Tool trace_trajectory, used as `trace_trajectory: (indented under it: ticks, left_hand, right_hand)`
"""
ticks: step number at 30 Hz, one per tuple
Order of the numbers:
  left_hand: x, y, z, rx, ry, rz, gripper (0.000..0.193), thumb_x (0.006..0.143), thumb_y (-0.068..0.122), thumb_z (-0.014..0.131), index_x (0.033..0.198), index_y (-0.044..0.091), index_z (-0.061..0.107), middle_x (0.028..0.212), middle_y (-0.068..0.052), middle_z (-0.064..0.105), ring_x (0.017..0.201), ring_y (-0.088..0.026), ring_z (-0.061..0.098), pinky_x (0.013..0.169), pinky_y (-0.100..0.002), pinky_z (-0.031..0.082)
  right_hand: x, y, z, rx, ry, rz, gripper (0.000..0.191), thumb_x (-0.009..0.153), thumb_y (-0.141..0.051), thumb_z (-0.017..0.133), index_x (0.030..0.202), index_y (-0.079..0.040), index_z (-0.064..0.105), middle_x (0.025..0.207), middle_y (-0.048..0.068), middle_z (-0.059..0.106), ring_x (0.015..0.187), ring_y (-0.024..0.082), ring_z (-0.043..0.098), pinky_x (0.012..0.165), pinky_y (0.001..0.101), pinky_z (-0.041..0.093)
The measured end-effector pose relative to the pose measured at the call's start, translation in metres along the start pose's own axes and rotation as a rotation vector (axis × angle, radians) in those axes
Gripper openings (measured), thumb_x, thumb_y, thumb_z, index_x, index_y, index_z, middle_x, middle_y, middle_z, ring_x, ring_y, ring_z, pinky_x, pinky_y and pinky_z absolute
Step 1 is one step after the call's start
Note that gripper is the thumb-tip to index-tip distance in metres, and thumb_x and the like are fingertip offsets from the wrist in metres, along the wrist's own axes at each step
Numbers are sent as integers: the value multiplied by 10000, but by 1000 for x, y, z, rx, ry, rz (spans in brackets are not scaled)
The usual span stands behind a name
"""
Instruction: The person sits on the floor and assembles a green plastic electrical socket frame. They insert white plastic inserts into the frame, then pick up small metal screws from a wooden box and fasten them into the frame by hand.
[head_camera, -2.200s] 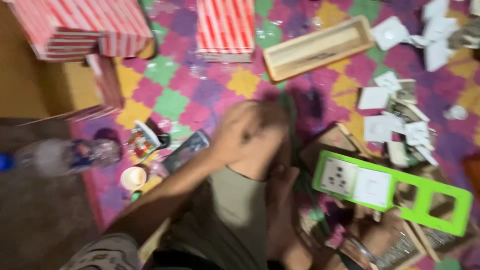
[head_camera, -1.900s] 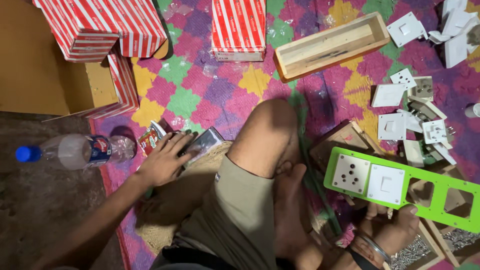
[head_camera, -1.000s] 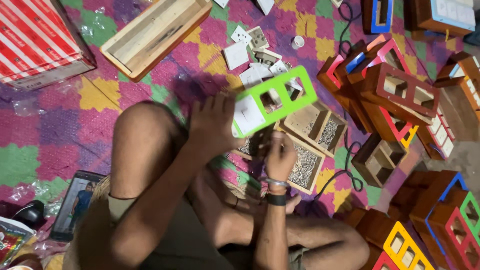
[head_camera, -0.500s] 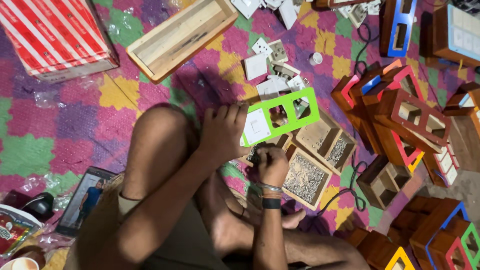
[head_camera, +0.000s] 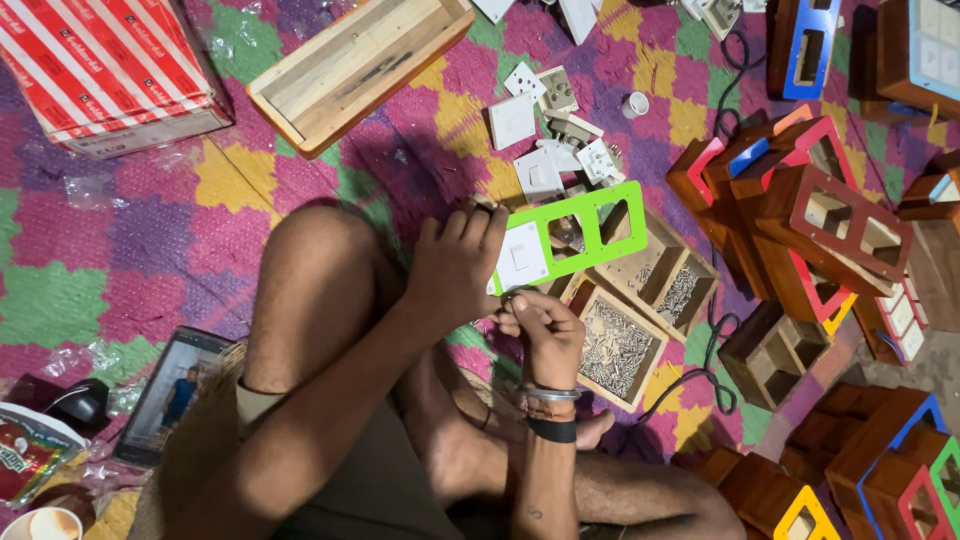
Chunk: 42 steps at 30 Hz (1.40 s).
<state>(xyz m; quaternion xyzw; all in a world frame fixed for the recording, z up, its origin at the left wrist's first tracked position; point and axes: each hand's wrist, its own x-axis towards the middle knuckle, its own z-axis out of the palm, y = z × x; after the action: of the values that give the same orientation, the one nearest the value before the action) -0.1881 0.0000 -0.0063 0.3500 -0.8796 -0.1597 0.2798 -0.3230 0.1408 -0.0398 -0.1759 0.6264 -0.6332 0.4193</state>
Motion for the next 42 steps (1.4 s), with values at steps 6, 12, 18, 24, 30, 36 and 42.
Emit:
trace_trajectory:
  ticks: [6, 12, 18, 24, 30, 36, 42]
  left_hand:
    - [-1, 1, -3, 89, -1, 19, 932, 623, 436, 861, 1366, -12, 523, 1205, -147, 595, 1232, -307, 553, 806, -481, 425]
    - [3, 6, -9, 61, -110, 11, 1049, 504, 409, 895, 1383, -18, 513, 1163, -145, 586, 1170, -322, 548, 784, -483, 425]
    - [0, 6, -6, 15, -132, -8, 1021, 619, 447, 847, 1450, -28, 491, 1119, -125, 575, 979, -288, 543, 739, -478, 401]
    - [-1, 5, -1, -34, 8, -39, 1003, 578, 458, 795, 1426, 4, 514, 1170, -128, 580, 1005, -282, 549, 732, -468, 402]
    - [-4, 4, -1, -54, -56, -19, 1064, 551, 485, 805, 1438, -17, 499, 1168, -143, 578, 1010, -312, 546, 743, -499, 419]
    - [-4, 3, 2, -60, 28, -38, 989, 659, 515, 816, 1425, -23, 498, 1192, -162, 570, 1024, -313, 539, 725, -507, 404]
    - [-5, 4, 5, 44, -58, -2, 982, 658, 443, 808, 1477, 1, 495, 1198, -120, 579, 1056, -294, 549, 751, -489, 420]
  right_hand:
    - [-3, -19, 15, -159, -17, -45, 164, 908, -5, 709, 1055, 59, 742, 893, 131, 773, 757, 165, 746, 706, 270, 621]
    - [-3, -17, 21, -655, 81, -281, 91, 894, -57, 786, 953, 13, 785, 815, 58, 770, 698, 76, 657, 654, 218, 523]
    - [4, -12, 23, -406, 119, -263, 135, 846, -46, 842, 862, -40, 708, 755, -12, 675, 646, 46, 555, 601, 208, 438]
    - [3, -8, 35, 133, 168, 151, 147, 869, -119, 765, 838, -99, 624, 691, 6, 637, 488, 76, 508, 423, 225, 357]
    - [5, -6, 34, 165, 93, 113, 148, 889, -95, 767, 827, -90, 633, 680, -19, 627, 471, 53, 464, 429, 215, 343]
    - [11, 5, 25, -64, 60, -87, 164, 929, -71, 779, 850, -69, 635, 693, -19, 624, 517, 51, 481, 487, 211, 359]
    - [12, 23, 27, -24, 163, -32, 221, 937, -126, 758, 781, -87, 606, 593, -4, 571, 422, 68, 471, 400, 223, 339]
